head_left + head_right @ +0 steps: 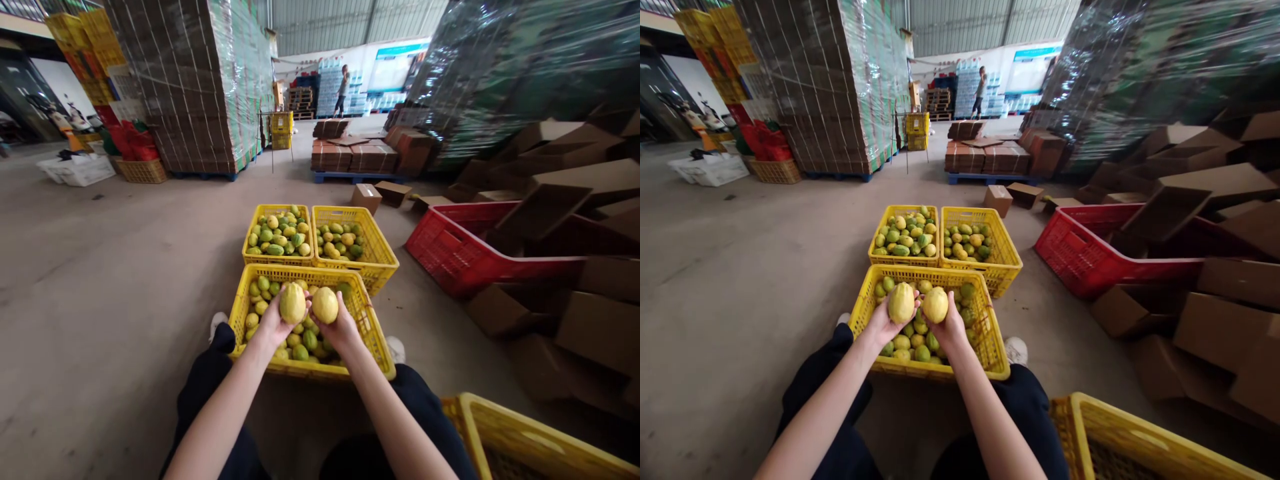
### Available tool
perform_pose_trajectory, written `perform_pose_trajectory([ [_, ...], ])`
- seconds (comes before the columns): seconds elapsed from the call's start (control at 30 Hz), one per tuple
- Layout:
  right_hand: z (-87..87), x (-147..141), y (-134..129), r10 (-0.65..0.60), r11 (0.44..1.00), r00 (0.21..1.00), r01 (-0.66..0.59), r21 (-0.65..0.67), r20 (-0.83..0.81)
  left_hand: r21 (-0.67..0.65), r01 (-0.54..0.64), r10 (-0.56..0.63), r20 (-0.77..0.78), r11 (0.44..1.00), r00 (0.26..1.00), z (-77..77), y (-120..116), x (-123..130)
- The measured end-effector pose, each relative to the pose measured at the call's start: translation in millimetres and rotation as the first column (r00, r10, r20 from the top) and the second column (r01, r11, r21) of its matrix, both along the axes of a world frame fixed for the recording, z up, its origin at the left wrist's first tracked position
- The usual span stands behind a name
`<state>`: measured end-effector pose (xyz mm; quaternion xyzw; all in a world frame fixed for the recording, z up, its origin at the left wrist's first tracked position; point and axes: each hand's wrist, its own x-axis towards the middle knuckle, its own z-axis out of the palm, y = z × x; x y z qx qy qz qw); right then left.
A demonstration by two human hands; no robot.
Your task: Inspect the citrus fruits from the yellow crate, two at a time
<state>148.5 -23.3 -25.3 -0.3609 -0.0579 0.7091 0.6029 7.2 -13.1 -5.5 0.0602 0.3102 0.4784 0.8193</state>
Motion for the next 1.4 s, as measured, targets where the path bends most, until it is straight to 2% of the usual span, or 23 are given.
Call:
perform_pose_trajectory([
  [0.2, 11.3, 0.1, -6.4, 0.083, 0.993, 0.996, -0.083, 0.080, 0.013, 0.020, -0.054, 0.055, -0.019, 0.998, 0.998, 6.9, -0.7, -3.5],
  [0.3, 14.7, -1.6, -11.1, 0.075, 0.983, 0.993, -0.089, 0.163, 0.095, 0.210, -0.024, 0.056, -0.146, 0.977, 0.988, 8.3, -4.3, -4.1],
  [0.4, 17.3, -3.3, -17.0, -0.047, 0.941, 0.960, -0.050, 0.335, 0.275, 0.417, 0.053, 0.073, -0.280, 0.907, 0.957, 9.7, -10.5, -3.0],
  [0.47, 18.8, -3.2, -20.9, -0.144, 0.891, 0.917, -0.044, 0.453, 0.372, 0.484, 0.072, 0.105, -0.329, 0.872, 0.938, 11.9, -14.5, -2.3],
  [0.53, 19.8, -2.1, -24.0, -0.201, 0.856, 0.880, -0.056, 0.514, 0.430, 0.493, 0.072, 0.120, -0.348, 0.867, 0.930, 14.6, -17.2, -2.1],
  [0.63, 19.5, 0.2, -26.3, -0.217, 0.857, 0.854, -0.065, 0.511, 0.473, 0.446, 0.060, 0.110, -0.344, 0.893, 0.932, 17.5, -18.6, -2.1],
  [0.8, 16.0, 0.3, -23.9, -0.234, 0.844, 0.834, -0.081, 0.530, 0.499, 0.428, 0.052, 0.094, -0.313, 0.902, 0.945, 15.8, -15.8, -1.0],
  [0.9, 14.2, -2.7, -18.2, -0.204, 0.891, 0.857, -0.037, 0.452, 0.473, 0.250, 0.041, 0.021, -0.238, 0.967, 0.971, 12.5, -11.1, -1.6],
  [1.0, 12.0, -5.0, -11.2, -0.078, 0.977, 0.947, 0.010, 0.212, 0.313, -0.003, 0.053, -0.053, -0.064, 0.999, 0.997, 7.5, -6.2, -4.1],
  [1.07, 10.6, -4.9, -8.0, 0.016, 0.998, 0.987, -0.026, 0.060, 0.161, -0.108, 0.047, -0.044, 0.030, 0.993, 0.999, 4.1, -4.3, -6.0],
  [1.13, 9.2, -3.9, -6.5, 0.080, 0.996, 0.995, -0.079, -0.031, 0.052, -0.155, 0.029, -0.021, 0.053, 0.988, 0.998, 1.8, -3.7, -7.3],
  [1.23, 6.3, -2.2, -6.1, 0.110, 0.987, 0.993, -0.115, -0.115, -0.047, -0.174, 0.000, 0.004, 0.021, 0.985, 1.000, 1.6, -3.6, -8.1],
  [1.4, -1.1, 3.5, -4.3, 0.097, 0.983, 0.989, -0.113, -0.146, -0.110, -0.200, 0.001, -0.021, -0.101, 0.980, 0.995, -4.6, -3.8, -4.2],
])
